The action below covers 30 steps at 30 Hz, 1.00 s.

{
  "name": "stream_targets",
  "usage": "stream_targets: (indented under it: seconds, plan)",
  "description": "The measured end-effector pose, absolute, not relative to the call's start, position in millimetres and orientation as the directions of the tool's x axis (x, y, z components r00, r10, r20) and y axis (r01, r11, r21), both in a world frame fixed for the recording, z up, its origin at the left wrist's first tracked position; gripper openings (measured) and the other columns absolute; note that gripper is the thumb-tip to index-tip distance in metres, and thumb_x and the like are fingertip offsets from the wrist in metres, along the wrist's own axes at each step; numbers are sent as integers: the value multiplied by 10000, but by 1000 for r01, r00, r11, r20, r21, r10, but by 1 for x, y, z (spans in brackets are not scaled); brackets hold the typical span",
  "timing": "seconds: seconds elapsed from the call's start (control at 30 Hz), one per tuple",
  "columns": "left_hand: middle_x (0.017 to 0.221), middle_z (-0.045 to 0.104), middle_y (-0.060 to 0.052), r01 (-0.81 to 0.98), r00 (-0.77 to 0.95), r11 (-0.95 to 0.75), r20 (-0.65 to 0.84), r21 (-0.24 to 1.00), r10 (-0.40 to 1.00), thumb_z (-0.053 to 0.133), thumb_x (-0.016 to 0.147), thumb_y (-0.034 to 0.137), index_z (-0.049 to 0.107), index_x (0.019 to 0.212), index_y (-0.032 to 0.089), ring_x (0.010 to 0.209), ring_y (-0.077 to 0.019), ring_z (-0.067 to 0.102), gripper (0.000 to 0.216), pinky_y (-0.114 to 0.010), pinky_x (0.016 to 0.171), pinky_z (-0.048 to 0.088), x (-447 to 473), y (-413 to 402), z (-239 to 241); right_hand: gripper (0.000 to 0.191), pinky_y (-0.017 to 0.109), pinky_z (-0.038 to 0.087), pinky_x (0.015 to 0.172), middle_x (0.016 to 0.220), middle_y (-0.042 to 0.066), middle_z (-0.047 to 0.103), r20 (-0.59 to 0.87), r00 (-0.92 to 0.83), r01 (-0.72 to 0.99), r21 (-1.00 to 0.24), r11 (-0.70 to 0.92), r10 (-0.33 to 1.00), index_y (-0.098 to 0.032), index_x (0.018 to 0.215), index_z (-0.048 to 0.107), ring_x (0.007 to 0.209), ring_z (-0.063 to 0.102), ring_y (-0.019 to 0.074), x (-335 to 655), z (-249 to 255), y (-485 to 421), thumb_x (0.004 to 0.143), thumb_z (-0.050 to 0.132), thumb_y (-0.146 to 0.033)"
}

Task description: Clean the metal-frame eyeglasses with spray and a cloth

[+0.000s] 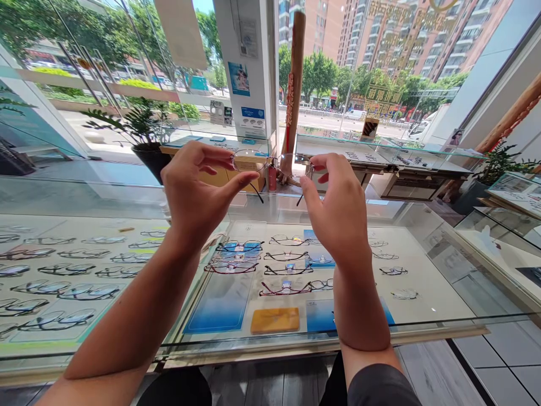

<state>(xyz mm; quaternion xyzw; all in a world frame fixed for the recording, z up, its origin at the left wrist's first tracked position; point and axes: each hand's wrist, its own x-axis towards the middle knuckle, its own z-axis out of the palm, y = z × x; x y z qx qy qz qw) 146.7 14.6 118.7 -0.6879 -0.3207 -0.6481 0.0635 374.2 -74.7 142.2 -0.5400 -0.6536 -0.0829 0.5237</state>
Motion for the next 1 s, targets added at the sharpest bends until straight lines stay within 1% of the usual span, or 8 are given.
stream_targets:
  seconds: [0.37,0.5,0.63,0.77,1.0]
  plan:
    - [1007,785,-31,506,-36,-792,925,343,378,994,823,559,700,1014,275,874,-218,775,452,-399,762,612,146,15,119,227,464,553,875,1257,94,776,777,124,802,-445,398,618,-252,1214,679,1018,737,266,374,142,-75,996,639,-300]
    - [998,800,-30,511,-30,-787,922,346,386,995,819,567,715,1021,271,887,-216,787,454,-380,755,616,144,17,119,218,455,552,872,1242,90,777,778,120,800,-444,405,616,-251,1205,677,1013,738,261,375,141,-75,996,642,-303]
    - [990,808,-34,474,-12,-792,903,384,431,995,809,583,733,1035,272,890,-219,797,465,-368,763,635,139,22,121,220,459,560,884,1204,86,771,780,115,789,-448,420,615,-253,1191,675,1019,732,268,373,141,-76,985,656,-328]
    - [996,826,-47,448,6,-791,883,417,469,991,789,616,751,1036,273,900,-241,813,485,-374,738,637,132,28,124,207,459,562,893,1190,88,768,772,96,789,-444,425,629,-261,1178,660,1034,726,273,371,142,-76,983,653,-329]
    - [945,829,-38,439,34,-797,879,415,476,982,763,641,756,1028,272,878,-257,821,507,-391,733,643,127,34,126,203,457,566,892,1196,88,766,762,81,796,-437,419,642,-269,1173,650,1045,718,277,370,143,-77,981,660,-332]
